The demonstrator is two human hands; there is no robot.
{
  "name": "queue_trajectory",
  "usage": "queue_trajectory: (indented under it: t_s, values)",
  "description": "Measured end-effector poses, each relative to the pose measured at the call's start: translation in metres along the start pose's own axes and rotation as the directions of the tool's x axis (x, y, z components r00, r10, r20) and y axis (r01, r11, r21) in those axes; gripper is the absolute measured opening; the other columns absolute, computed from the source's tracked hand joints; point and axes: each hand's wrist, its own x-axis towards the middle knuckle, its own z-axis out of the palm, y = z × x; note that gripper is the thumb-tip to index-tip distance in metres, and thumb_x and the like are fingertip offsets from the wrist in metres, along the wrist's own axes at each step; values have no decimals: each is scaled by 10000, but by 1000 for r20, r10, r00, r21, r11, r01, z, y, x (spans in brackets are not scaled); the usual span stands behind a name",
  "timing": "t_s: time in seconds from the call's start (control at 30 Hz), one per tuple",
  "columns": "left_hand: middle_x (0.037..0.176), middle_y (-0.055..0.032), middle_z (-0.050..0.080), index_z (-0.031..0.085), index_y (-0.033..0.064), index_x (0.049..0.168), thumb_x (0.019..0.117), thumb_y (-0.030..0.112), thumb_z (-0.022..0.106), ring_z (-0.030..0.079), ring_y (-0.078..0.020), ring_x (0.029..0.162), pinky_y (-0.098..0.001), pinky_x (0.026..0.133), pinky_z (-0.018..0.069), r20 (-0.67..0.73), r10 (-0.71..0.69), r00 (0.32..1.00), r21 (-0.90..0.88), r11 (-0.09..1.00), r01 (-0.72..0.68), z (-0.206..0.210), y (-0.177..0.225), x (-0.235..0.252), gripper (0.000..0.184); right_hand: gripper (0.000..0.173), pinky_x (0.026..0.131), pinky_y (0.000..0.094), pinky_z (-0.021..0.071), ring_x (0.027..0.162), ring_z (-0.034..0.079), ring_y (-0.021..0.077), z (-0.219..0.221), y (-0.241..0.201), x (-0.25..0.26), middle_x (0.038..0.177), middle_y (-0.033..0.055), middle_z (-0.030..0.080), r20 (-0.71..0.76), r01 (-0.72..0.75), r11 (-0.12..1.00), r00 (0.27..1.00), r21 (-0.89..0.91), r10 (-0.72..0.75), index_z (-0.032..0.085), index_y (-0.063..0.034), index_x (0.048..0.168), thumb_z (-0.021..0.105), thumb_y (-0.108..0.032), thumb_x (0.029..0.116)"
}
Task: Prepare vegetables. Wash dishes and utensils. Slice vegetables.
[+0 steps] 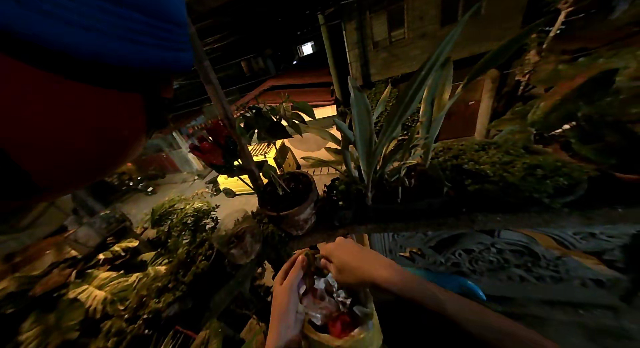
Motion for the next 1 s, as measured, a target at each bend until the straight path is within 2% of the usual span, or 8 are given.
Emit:
queue_trajectory:
  t_s: [0.1,0.17,0.3,0.43,0.5,0.63,0.8,1.0]
  values:
    - [819,-30,657,621,8,1251,1076,142,454,563,-34,565,-168,468,454,7,46,999,-37,998,-46,-1,-2,1,276,356,902,569,486,1053,631,419,0,-2,0,1091,283,628,-46,-22,998,999,58,25,586,89,1195,412,-209,1106]
    - [825,-27,664,610,19,1261,1078,143,434,583,-36,575,-166,471,469,7,73,997,-82,994,-72,2,-1,1,282,354,908,568,517,1080,646,426,-1,-10,-7,1118,275,628,-106,-79,992,990,98,89,480,54,1324,448,-210,1091]
    - [745,-7,637,599,43,1255,1081,150,400,551,-22,507,-156,425,454,21,82,996,-152,985,-78,3,-2,2,285,389,877,546,532,1066,657,404,-3,-25,-17,1107,245,630,-139,-145,978,976,149,166,391,-17,1402,473,-139,1042]
    - [746,-6,630,579,57,1296,1093,172,370,545,-24,493,-160,431,472,4,88,996,-192,978,-86,4,-5,2,313,434,849,523,541,980,676,378,2,-18,-18,1060,221,642,-191,-82,967,973,241,130,336,-58,1462,472,-146,1060]
    - [739,2,620,589,63,1289,1093,181,374,539,-19,493,-161,431,474,-5,85,996,-197,977,-85,6,-7,2,314,485,845,525,545,956,680,371,5,-11,-14,1086,231,641,-165,-72,947,978,312,129,300,-69,1518,466,-163,1072]
    - [769,13,605,605,66,1290,1089,214,417,526,-9,514,-151,446,461,-20,94,995,-163,982,-96,8,-12,3,313,425,796,495,552,883,675,332,15,2,-5,1084,219,632,-105,-63,912,988,404,115,361,-62,1492,423,-180,1089]
    - [746,24,595,568,45,1310,1055,197,425,536,-7,518,-160,471,488,-6,123,992,-206,971,-122,11,-19,4,330,474,587,336,535,643,612,161,28,17,0,982,119,603,-80,7,759,995,651,60,281,-111,1515,450,-174,1076]
    - [775,24,603,581,35,1315,1043,199,444,528,-5,522,-155,478,481,27,142,990,-179,975,-135,6,-23,4,346,623,603,339,528,636,579,150,34,20,-1,1010,119,581,-73,33,734,997,679,22,182,-140,1590,494,-162,1052]
